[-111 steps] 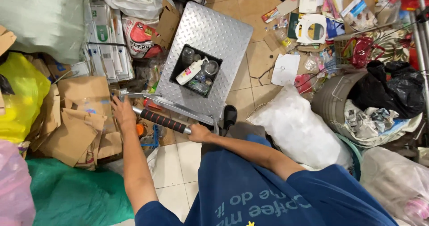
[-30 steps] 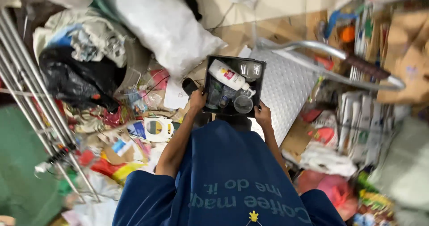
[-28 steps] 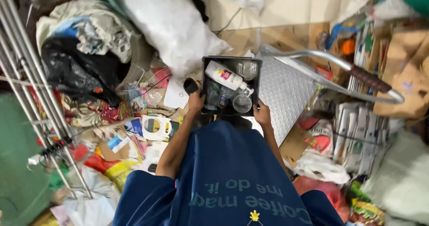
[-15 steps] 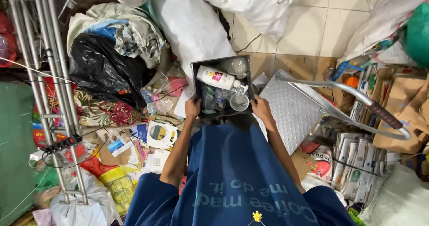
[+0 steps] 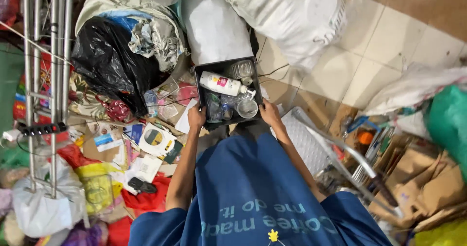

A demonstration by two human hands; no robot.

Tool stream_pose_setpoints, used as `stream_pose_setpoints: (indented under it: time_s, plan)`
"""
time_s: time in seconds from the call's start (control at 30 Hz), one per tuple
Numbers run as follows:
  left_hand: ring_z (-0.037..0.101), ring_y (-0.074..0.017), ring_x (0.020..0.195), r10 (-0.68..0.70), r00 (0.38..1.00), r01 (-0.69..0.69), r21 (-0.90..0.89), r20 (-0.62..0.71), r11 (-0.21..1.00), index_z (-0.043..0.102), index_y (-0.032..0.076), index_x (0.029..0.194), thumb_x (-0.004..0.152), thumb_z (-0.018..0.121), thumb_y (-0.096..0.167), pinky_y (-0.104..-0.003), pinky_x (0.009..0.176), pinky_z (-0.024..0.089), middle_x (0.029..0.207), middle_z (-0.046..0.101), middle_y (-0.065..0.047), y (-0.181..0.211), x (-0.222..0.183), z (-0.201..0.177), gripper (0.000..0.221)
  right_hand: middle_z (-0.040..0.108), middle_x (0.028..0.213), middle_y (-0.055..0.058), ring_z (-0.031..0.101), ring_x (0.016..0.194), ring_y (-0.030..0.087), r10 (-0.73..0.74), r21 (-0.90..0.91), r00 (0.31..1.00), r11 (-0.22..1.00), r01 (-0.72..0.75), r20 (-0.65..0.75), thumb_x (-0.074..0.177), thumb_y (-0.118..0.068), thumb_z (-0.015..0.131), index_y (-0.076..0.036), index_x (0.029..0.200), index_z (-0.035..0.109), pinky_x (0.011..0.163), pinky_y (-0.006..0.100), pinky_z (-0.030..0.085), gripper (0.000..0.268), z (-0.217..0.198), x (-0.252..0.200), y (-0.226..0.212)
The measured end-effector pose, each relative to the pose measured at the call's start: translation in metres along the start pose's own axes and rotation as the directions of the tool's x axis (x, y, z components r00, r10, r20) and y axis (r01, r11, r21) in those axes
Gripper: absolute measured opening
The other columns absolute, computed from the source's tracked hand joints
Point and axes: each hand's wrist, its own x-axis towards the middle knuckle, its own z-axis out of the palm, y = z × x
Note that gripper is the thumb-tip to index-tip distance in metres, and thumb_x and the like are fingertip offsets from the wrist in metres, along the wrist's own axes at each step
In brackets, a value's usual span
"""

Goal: The person sorts various recyclable items in a cluttered room. They use a metal hand truck to move a black tray containing bottles and containers, then place the items into a large white sack. The person also handles a red plastic bag and a blue bag of plastic bottles, placing them on the hand truck and moving them around the room.

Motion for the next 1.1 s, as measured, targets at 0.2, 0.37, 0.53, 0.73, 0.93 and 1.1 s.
stream_pose_setpoints:
  time_s: [0.2, 0.37, 0.53, 0.73, 0.93, 1.1]
  plan:
    - [0.070, -0.0455, 0.090, -0.074, 0.997, 0.074, -0.048, -0.008, 0.996, 0.068, 0.000, 0.123, 0.091, 0.068, 0.022, -0.053, 0.081, 0.056, 0.093, 0.071, -0.029, 0.038, -0.002, 0.038, 0.039, 0.072, 0.102, 0.027, 0.068, 0.096, 0.047, 0.063, 0.025, 0.996, 0.998, -0.065, 0.064, 0.095, -0.020, 0.062, -0.007, 0.130, 0.063, 0.081, 0.054, 0.053, 0.038, -0.042, 0.034, 0.021]
    - [0.069, -0.0463, 0.090, -0.127, 0.992, 0.127, -0.072, 0.006, 0.989, 0.068, 0.001, 0.125, 0.088, 0.068, 0.020, -0.054, 0.082, 0.055, 0.093, 0.072, -0.029, 0.078, 0.005, 0.051, 0.042, 0.072, 0.100, 0.027, 0.067, 0.095, 0.047, 0.058, -0.060, 0.997, 0.997, -0.055, 0.059, 0.095, -0.018, 0.063, -0.008, 0.131, 0.065, 0.083, 0.055, 0.052, 0.037, -0.071, 0.051, 0.033]
    - [0.069, -0.0479, 0.093, -0.135, 0.991, 0.137, -0.065, 0.024, 0.988, 0.068, 0.000, 0.123, 0.088, 0.068, 0.019, -0.055, 0.085, 0.053, 0.099, 0.071, -0.030, 0.093, 0.032, 0.051, 0.040, 0.073, 0.102, 0.025, 0.068, 0.097, 0.046, 0.117, -0.106, 0.992, 0.988, -0.112, 0.046, 0.096, -0.019, 0.062, -0.008, 0.127, 0.066, 0.084, 0.055, 0.052, 0.033, -0.084, 0.078, 0.021]
    - [0.067, -0.0476, 0.103, -0.102, 0.991, 0.095, -0.088, -0.085, 0.992, 0.068, 0.001, 0.126, 0.089, 0.066, 0.018, -0.053, 0.092, 0.052, 0.107, 0.070, -0.031, 0.093, 0.094, 0.026, 0.041, 0.072, 0.106, 0.025, 0.067, 0.099, 0.045, 0.130, -0.001, 0.992, 0.992, -0.130, 0.007, 0.096, -0.019, 0.059, -0.010, 0.132, 0.065, 0.084, 0.052, 0.052, 0.038, -0.101, 0.132, -0.050]
    - [0.067, -0.0444, 0.108, -0.179, 0.980, 0.169, -0.101, -0.092, 0.980, 0.071, 0.002, 0.123, 0.090, 0.069, 0.021, -0.050, 0.095, 0.052, 0.112, 0.072, -0.027, 0.102, 0.205, -0.037, 0.038, 0.075, 0.109, 0.022, 0.072, 0.099, 0.039, -0.017, 0.060, 0.995, 0.998, 0.023, -0.093, 0.096, -0.021, 0.063, -0.012, 0.134, 0.065, 0.086, 0.046, 0.055, 0.039, -0.093, 0.239, -0.117]
    - [0.057, -0.0397, 0.128, 0.019, 0.947, -0.156, -0.409, -0.321, 0.899, 0.037, -0.004, 0.150, 0.075, 0.081, 0.010, -0.043, 0.106, 0.045, 0.142, 0.055, -0.028, 0.061, 0.267, -0.020, 0.088, 0.066, 0.128, 0.022, 0.062, 0.117, 0.041, -0.014, 0.058, 0.999, 0.998, 0.017, -0.047, 0.097, -0.023, 0.067, -0.013, 0.147, 0.054, 0.094, 0.043, 0.050, 0.053, -0.062, 0.305, -0.161]
